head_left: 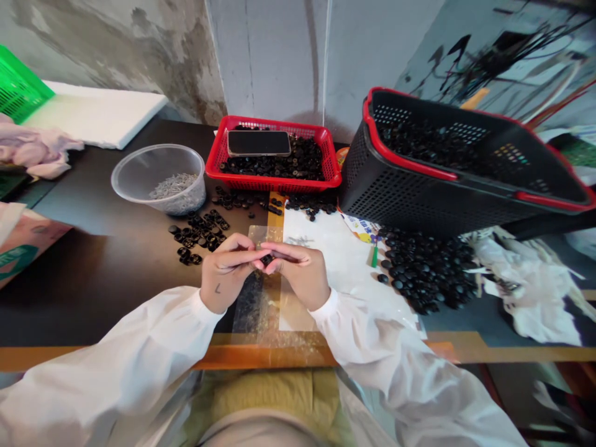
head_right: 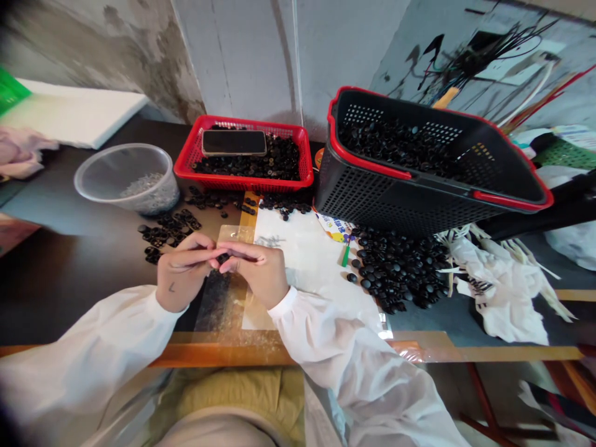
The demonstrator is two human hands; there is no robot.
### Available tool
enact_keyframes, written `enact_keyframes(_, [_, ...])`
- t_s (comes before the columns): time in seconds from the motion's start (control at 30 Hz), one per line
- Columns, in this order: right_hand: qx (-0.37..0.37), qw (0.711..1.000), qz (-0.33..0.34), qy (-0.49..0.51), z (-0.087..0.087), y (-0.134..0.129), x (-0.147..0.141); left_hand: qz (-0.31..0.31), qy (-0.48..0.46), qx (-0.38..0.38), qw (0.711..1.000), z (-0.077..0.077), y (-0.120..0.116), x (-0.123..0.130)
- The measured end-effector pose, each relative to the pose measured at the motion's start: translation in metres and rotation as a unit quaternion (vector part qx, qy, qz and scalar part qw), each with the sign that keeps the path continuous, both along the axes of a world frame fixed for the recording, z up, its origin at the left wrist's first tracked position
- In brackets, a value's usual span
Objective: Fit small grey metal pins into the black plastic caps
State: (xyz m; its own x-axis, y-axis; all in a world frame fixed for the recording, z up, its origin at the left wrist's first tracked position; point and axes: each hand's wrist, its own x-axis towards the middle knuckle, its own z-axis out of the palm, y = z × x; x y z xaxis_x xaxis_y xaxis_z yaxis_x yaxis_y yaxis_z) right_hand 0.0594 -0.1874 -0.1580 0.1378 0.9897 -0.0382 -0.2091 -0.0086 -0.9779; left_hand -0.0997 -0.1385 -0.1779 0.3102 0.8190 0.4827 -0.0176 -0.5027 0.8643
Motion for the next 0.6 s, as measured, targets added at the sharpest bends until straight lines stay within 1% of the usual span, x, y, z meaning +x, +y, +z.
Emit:
enact_keyframes(0.1, [0.013, 1.000, -0.013, -0.015, 0.000, -0.003, -0.002, 0.015, -0.022, -0.018, 0.999, -0.003, -0.006, 0.005])
enact_keyframes(0.2, [0.009, 0.999, -0.020, -0.035, -0.002, -0.001, 0.000, 0.025, -0.020, -0.020, 0.999, -0.005, -0.006, 0.008])
enact_keyframes(0.3, [-0.001, 0.999, 0.008, -0.035, -0.001, 0.004, 0.003, 0.024, 0.002, -0.011, 1.000, -0.002, 0.000, 0.006])
enact_keyframes(0.4, [0.015, 0.997, 0.040, -0.065, 0.007, 0.007, 0.009, 0.001, 0.032, 0.000, 0.999, 0.002, 0.008, -0.001])
enact_keyframes(0.43, [0.026, 0.995, 0.044, -0.090, 0.010, 0.008, 0.012, -0.004, 0.054, 0.002, 0.999, 0.002, 0.010, -0.004])
enact_keyframes(0.5, [0.052, 0.984, 0.041, -0.167, 0.019, 0.006, 0.024, 0.022, 0.071, -0.013, 0.997, 0.000, 0.017, -0.010])
enact_keyframes(0.53, [0.066, 0.972, 0.030, -0.223, 0.023, 0.004, 0.033, 0.036, 0.070, -0.032, 0.996, -0.001, 0.020, -0.012])
enact_keyframes(0.57, [0.080, 0.954, 0.012, -0.289, 0.028, 0.001, 0.044, 0.058, 0.063, -0.050, 0.995, -0.002, 0.023, -0.014])
enact_keyframes(0.6, [0.088, 0.928, -0.015, -0.362, 0.032, -0.004, 0.057, 0.074, 0.060, -0.064, 0.993, -0.002, 0.026, -0.016])
